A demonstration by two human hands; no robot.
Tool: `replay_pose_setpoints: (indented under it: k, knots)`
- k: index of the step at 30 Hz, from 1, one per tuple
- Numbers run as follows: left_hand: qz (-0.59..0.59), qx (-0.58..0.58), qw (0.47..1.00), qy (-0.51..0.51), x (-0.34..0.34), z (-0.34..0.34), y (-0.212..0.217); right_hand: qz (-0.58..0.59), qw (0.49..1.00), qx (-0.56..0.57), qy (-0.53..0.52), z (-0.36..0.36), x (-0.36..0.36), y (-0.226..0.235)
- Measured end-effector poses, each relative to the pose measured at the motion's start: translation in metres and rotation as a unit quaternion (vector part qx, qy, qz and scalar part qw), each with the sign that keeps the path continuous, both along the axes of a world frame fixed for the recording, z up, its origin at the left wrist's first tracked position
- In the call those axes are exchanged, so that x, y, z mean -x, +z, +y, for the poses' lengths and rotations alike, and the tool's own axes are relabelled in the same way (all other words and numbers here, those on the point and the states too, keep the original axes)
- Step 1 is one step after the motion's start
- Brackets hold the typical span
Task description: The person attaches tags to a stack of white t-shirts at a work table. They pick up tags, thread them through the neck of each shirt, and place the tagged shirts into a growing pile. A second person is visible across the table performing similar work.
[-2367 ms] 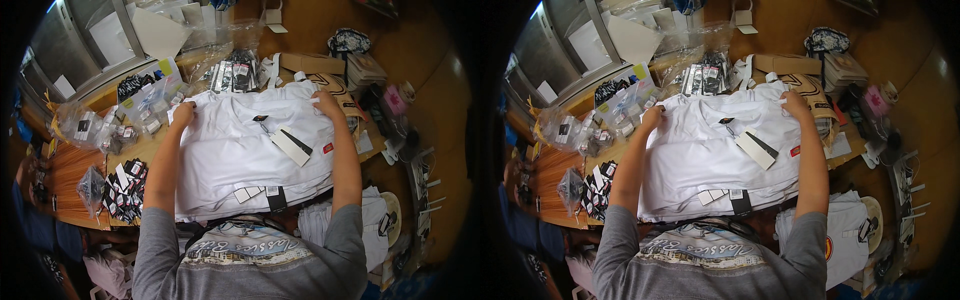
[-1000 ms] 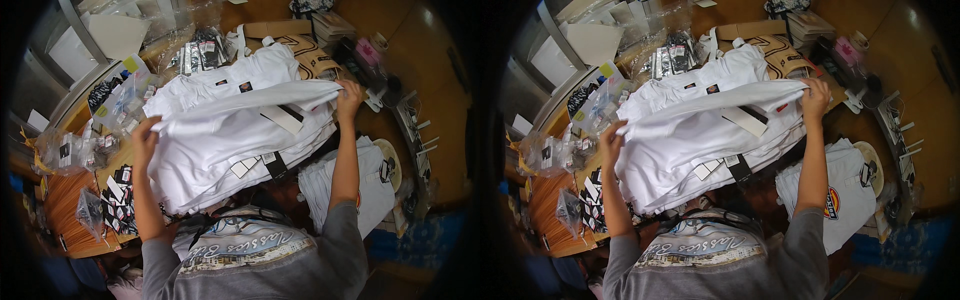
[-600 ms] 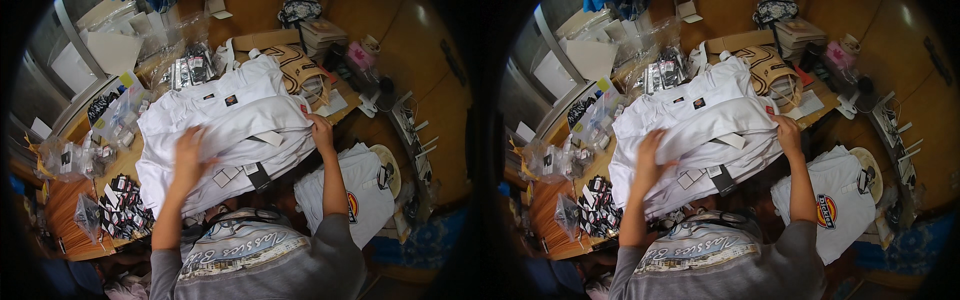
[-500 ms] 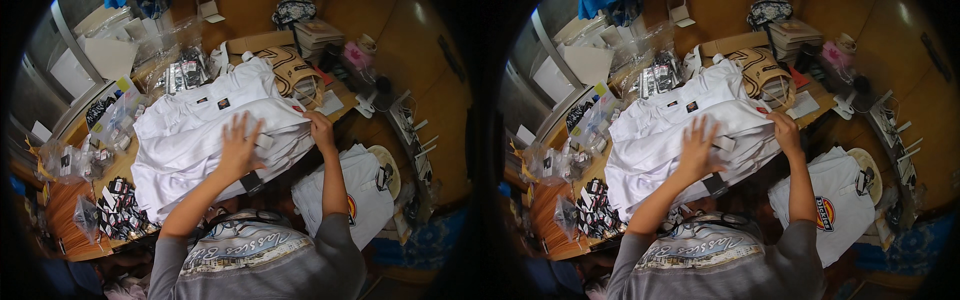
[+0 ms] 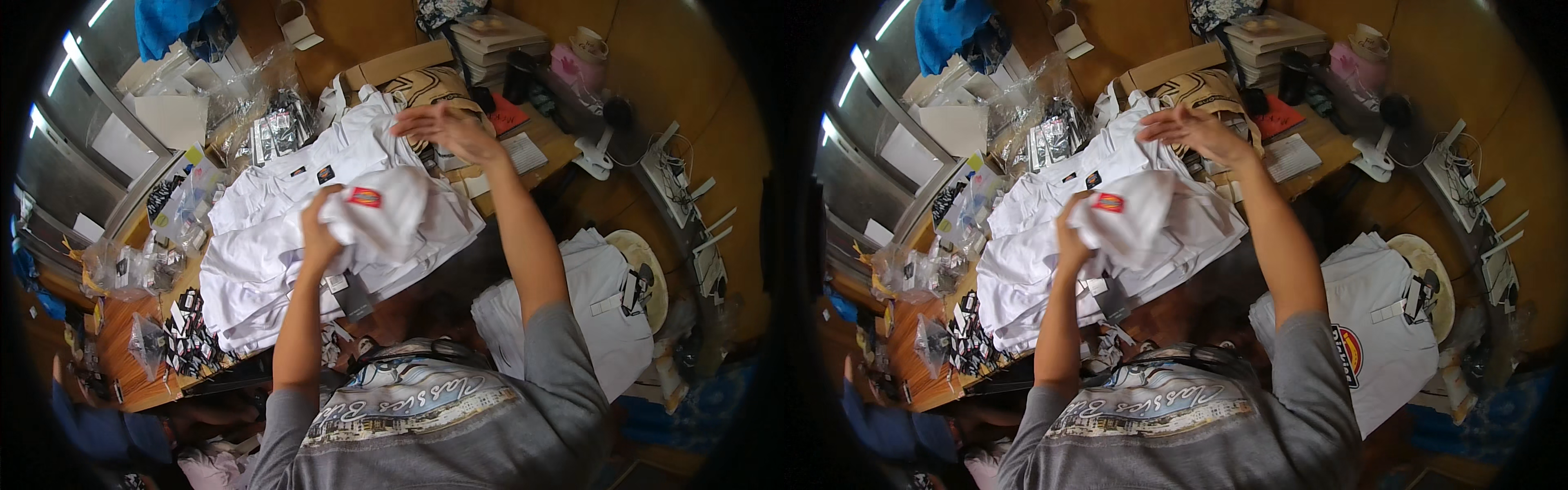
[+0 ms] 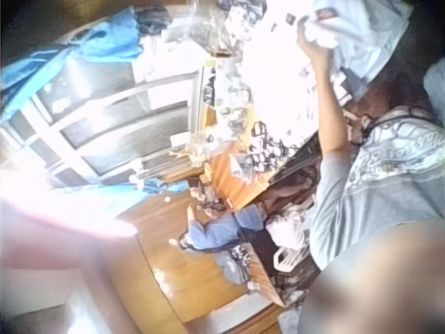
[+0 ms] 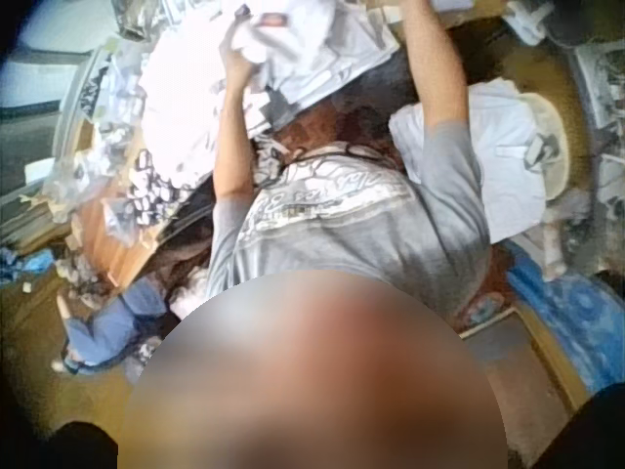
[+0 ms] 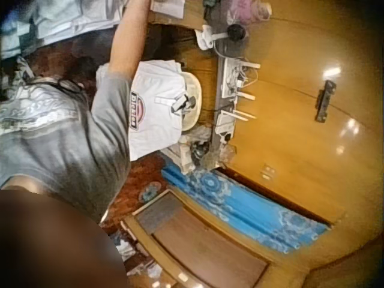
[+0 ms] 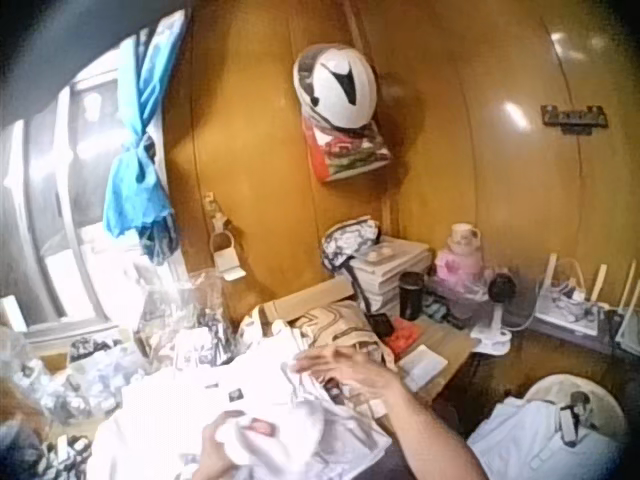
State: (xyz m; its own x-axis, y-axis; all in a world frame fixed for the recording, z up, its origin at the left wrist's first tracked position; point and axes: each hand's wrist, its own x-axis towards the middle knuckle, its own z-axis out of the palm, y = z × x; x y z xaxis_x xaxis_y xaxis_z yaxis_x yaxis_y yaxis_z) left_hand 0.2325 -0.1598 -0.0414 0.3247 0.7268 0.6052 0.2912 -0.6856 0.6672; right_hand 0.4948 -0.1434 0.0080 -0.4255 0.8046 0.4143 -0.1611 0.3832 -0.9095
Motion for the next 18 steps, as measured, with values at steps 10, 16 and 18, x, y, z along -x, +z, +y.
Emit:
replay_pose_setpoints:
  k: [10,16,18]
  knots:
    - [-0.118,0.151,0.98,0.043,0.084,0.045,-0.014,0.09,0.958,0.232,0.143,-0.026,0.025,-0.08]
    - [-0.071,0.042,0.99,0.117,0.106,0.031,-0.005,-0.27,0.943,0.03,-0.194,-0.061,0.025,-0.084]
    - [-0.056,0.009,0.989,0.139,0.112,0.027,0.0,-0.336,0.903,-0.003,-0.267,-0.066,0.031,-0.079]
